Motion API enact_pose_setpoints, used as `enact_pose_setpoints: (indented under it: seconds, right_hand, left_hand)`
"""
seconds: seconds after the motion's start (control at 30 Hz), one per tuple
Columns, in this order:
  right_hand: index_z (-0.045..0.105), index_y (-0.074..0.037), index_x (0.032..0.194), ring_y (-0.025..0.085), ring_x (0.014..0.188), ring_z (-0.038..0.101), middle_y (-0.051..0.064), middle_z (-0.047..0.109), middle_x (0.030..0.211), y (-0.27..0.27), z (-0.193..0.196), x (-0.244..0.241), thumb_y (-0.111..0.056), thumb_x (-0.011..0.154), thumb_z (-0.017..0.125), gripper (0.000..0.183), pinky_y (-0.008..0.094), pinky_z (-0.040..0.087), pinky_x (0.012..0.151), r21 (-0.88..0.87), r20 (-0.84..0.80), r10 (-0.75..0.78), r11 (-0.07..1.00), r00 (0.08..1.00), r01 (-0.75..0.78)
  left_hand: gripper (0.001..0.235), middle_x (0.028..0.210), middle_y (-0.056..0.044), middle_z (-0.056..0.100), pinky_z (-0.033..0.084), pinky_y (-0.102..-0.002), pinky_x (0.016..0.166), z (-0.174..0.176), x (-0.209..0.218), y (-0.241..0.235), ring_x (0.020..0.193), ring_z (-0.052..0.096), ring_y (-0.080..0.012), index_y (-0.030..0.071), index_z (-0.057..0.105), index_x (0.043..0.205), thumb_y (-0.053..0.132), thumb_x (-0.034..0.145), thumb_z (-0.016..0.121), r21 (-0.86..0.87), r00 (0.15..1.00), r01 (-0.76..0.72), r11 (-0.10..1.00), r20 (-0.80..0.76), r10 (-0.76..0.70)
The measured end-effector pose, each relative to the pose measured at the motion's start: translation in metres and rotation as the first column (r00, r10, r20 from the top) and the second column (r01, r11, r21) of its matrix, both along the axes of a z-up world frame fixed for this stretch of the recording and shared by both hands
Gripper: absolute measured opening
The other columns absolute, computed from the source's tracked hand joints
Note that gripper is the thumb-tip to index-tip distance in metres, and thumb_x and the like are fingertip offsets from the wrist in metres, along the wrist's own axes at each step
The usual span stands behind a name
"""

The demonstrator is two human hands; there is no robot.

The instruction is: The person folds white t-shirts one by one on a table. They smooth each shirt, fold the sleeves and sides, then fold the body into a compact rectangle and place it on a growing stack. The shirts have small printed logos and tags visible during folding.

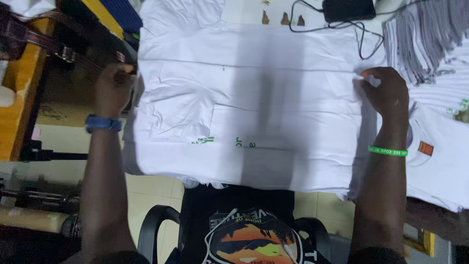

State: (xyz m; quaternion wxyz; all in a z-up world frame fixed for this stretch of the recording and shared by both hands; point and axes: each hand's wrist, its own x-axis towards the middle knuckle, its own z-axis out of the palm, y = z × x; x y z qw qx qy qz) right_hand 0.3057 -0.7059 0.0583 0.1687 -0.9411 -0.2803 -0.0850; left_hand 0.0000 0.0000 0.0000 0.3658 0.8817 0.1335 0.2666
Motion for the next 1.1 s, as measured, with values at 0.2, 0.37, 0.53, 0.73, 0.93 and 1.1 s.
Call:
enact_pose_setpoints:
  seconds: [0.2, 0.37, 0.53, 0.73, 0.93, 1.1]
  right_hand:
    - [0.072, -0.009, 0.127, 0.033, 0.107, 0.065, 0.016, 0.068, 0.124, -0.01, -0.029, 0.029, -0.029, 0.099, 0.08, 0.036, 0.043, 0.049, 0.093, 0.178, -0.102, -0.048, 0.982, 0.994, 0.065]
    - [0.067, -0.012, 0.14, 0.041, 0.121, 0.061, 0.021, 0.063, 0.131, 0.011, -0.022, 0.04, -0.043, 0.1, 0.073, 0.051, 0.05, 0.048, 0.101, 0.088, -0.118, -0.105, 0.989, 0.988, 0.115]
    - [0.07, -0.02, 0.137, 0.046, 0.124, 0.063, 0.022, 0.066, 0.132, 0.023, -0.013, 0.046, -0.038, 0.1, 0.068, 0.041, 0.058, 0.048, 0.107, -0.026, -0.191, -0.057, 0.998, 0.98, 0.053]
    - [0.079, 0.005, 0.104, 0.046, 0.113, 0.07, 0.028, 0.076, 0.11, 0.031, 0.008, 0.04, -0.02, 0.098, 0.066, 0.028, 0.052, 0.053, 0.105, -0.291, -0.051, 0.15, 0.943, 0.987, -0.159]
    - [0.076, -0.005, 0.117, 0.052, 0.111, 0.067, 0.03, 0.071, 0.109, 0.023, 0.005, 0.041, -0.024, 0.09, 0.07, 0.033, 0.058, 0.05, 0.098, -0.124, -0.306, -0.035, 0.992, 0.951, -0.003]
    - [0.068, -0.016, 0.103, 0.018, 0.094, 0.06, 0.004, 0.069, 0.1, 0.029, 0.04, 0.022, -0.025, 0.086, 0.066, 0.02, 0.036, 0.043, 0.08, -0.008, -0.512, -0.164, 0.982, 0.843, 0.186]
  left_hand:
    - [0.012, 0.133, -0.008, 0.071, 0.03, -0.024, 0.112, -0.004, 0.04, -0.005, 0.158, 0.029, -0.0166, 0.026, 0.075, 0.094, 0.024, 0.093, 0.063, -0.301, 0.954, -0.224, 0.927, -0.26, 0.146]
    - [0.029, 0.079, 0.012, 0.061, 0.042, -0.027, 0.086, -0.082, 0.068, 0.046, 0.085, 0.055, -0.005, 0.027, 0.063, 0.074, 0.036, 0.092, 0.084, -0.422, 0.957, -0.269, 0.866, -0.217, 0.191]
    - [0.037, 0.097, 0.004, 0.075, 0.046, -0.029, 0.088, -0.084, 0.077, 0.043, 0.102, 0.07, -0.0206, 0.027, 0.08, 0.097, 0.054, 0.076, 0.094, -0.384, 0.935, -0.297, 0.874, -0.301, 0.186]
    - [0.028, 0.076, 0.0, 0.071, 0.046, -0.027, 0.06, -0.101, 0.081, 0.062, 0.069, 0.068, -0.0127, 0.022, 0.08, 0.094, 0.029, 0.074, 0.098, -0.584, 0.943, -0.331, 0.741, -0.168, 0.289]
    - [0.039, 0.087, 0.001, 0.054, 0.048, -0.026, 0.075, -0.068, 0.069, 0.045, 0.081, 0.058, -0.0099, 0.009, 0.061, 0.102, 0.018, 0.089, 0.097, -0.533, 0.99, -0.129, 0.836, -0.023, 0.138]
    - [0.025, 0.103, 0.007, 0.064, 0.04, -0.021, 0.081, -0.03, 0.064, 0.017, 0.09, 0.053, -0.0052, 0.02, 0.074, 0.111, 0.007, 0.091, 0.077, -0.342, 0.996, -0.052, 0.938, -0.089, 0.023]
